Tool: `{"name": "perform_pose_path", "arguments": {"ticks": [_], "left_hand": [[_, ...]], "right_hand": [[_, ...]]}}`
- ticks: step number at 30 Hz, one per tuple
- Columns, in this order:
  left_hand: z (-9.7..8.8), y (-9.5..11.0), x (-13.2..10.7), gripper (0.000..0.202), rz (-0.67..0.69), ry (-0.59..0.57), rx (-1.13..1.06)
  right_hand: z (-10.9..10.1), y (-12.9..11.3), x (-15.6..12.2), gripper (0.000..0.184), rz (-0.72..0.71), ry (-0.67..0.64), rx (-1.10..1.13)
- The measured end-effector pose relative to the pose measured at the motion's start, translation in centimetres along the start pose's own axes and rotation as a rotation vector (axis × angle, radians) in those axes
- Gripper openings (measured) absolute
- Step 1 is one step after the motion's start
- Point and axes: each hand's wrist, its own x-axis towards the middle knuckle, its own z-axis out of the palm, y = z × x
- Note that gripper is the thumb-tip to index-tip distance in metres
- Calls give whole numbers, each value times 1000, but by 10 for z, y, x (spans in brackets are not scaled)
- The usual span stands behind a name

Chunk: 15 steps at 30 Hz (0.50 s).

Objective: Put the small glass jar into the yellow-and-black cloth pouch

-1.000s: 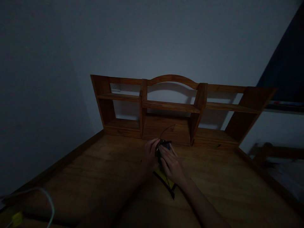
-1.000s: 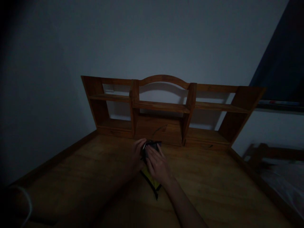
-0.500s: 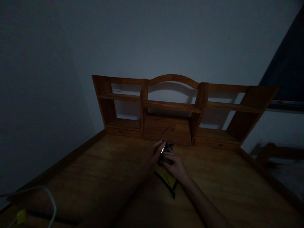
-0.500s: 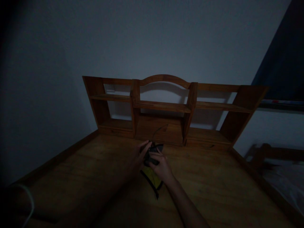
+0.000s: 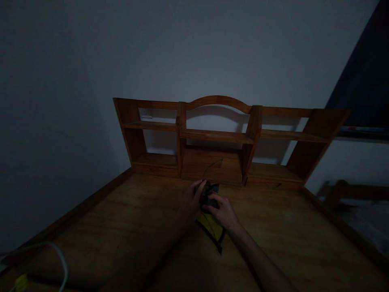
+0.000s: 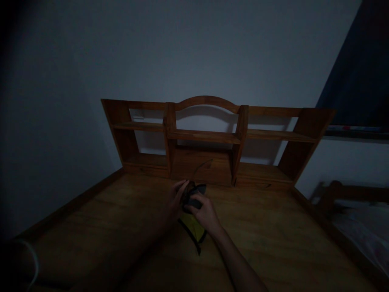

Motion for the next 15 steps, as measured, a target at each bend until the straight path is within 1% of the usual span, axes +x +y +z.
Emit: {"name": "perform_pose_path", "arguments": {"ticks": [4, 11, 15], "left_hand": [[1, 1, 0, 71, -10, 0, -32], [1, 0, -1, 75, 16, -63, -41], [0, -1, 0, 77, 8, -66, -52]], "right_hand": [[1, -1, 0, 12, -20, -17, -33], [4, -9, -1, 27, -101, 29, -95], [5, -12, -2, 24, -135, 24, -130]]}}
